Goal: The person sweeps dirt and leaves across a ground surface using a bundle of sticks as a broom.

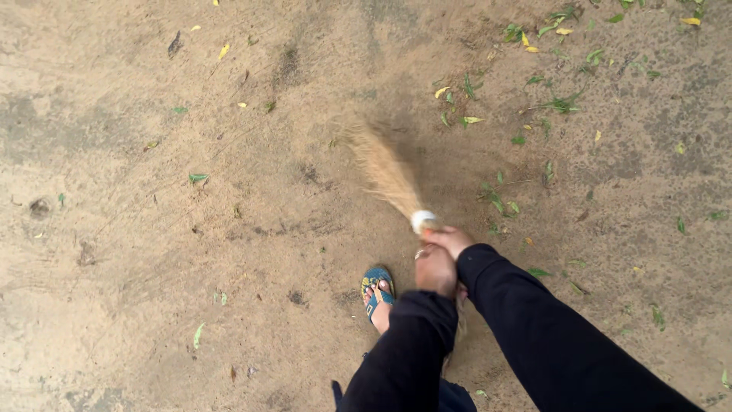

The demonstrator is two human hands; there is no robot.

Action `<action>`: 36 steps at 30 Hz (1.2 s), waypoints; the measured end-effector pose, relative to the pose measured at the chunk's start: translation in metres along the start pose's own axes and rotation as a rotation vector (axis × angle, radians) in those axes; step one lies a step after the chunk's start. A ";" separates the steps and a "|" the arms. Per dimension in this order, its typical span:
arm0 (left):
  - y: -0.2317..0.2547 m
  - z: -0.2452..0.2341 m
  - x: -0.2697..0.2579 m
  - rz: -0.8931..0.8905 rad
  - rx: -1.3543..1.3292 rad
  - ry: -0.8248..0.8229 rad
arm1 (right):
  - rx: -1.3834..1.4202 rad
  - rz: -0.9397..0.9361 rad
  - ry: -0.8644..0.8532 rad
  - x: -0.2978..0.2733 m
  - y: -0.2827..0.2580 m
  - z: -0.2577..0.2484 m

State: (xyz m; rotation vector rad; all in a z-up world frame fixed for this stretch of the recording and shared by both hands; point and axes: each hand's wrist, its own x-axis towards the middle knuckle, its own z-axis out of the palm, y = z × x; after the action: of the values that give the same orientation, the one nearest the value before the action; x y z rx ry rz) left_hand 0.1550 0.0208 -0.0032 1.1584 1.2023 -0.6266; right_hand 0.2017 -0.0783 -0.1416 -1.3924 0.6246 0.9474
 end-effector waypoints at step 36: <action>0.069 0.021 -0.014 0.048 -0.064 -0.401 | -0.509 -0.125 0.586 -0.071 -0.116 0.001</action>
State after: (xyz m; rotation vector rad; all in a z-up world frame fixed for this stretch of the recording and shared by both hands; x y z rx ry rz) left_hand 0.2189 0.0220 0.0323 0.9495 0.8441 -0.7378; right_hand 0.2633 -0.0818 -0.0200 -2.1758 0.7424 0.6083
